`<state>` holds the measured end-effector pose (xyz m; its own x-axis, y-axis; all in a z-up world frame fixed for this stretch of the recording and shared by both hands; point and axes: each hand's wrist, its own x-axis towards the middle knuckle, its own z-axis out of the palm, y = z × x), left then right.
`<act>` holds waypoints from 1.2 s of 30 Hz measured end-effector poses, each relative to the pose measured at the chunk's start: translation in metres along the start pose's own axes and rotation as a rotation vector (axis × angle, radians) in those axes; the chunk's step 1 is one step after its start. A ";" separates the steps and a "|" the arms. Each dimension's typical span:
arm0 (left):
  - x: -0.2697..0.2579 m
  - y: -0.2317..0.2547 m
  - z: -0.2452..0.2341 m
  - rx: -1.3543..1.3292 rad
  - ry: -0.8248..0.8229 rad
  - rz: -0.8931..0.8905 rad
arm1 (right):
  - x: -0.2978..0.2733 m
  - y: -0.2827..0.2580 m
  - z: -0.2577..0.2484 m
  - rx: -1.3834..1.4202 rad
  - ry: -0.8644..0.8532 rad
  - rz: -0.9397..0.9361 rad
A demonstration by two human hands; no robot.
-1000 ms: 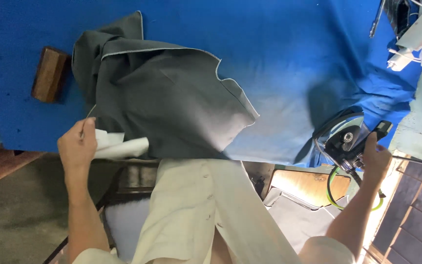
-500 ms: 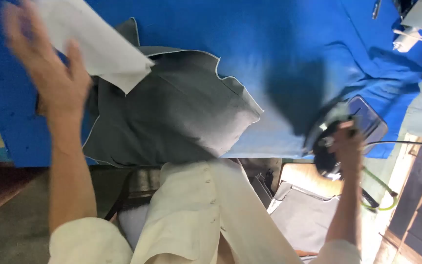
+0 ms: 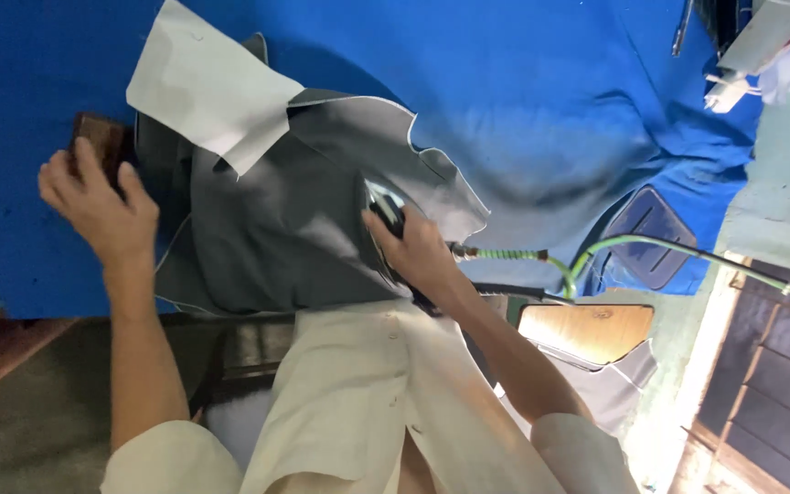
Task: The person irons a dark gray garment on a blue-covered table using a steam iron and a wooden pressing block. They repeatedly reposition the garment, use a white paper template to guide pressing, and smooth seams and edges with the iron and block.
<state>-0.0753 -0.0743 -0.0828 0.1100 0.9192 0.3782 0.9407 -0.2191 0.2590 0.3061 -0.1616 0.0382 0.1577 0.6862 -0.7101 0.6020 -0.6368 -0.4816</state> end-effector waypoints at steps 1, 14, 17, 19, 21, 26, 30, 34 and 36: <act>-0.006 -0.008 0.001 -0.026 -0.023 -0.008 | 0.008 -0.003 0.003 0.016 0.042 0.002; -0.012 -0.053 0.022 0.150 -0.015 0.059 | 0.022 -0.054 -0.011 0.062 0.044 0.066; -0.015 -0.050 0.024 0.219 -0.016 0.040 | 0.022 -0.049 -0.009 0.063 0.041 0.037; -0.015 -0.047 0.025 0.235 -0.001 0.025 | 0.019 -0.052 -0.011 0.069 0.044 0.046; -0.016 -0.045 0.025 0.252 0.008 0.007 | 0.014 -0.052 -0.012 0.073 0.042 0.057; -0.018 -0.046 0.026 0.240 -0.034 -0.031 | -0.017 -0.041 -0.013 0.098 0.030 0.020; -0.017 -0.044 0.029 0.255 -0.087 -0.085 | -0.034 -0.014 -0.005 0.120 -0.042 -0.076; -0.017 -0.041 0.029 0.288 -0.002 -0.057 | -0.014 -0.023 -0.003 0.095 -0.013 0.042; -0.015 -0.039 0.028 0.292 -0.026 -0.078 | 0.002 -0.040 -0.008 0.101 0.010 0.097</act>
<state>-0.1044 -0.0698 -0.1238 0.0381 0.9384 0.3435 0.9987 -0.0473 0.0185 0.2886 -0.1324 0.0603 0.2189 0.6229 -0.7510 0.5019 -0.7320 -0.4608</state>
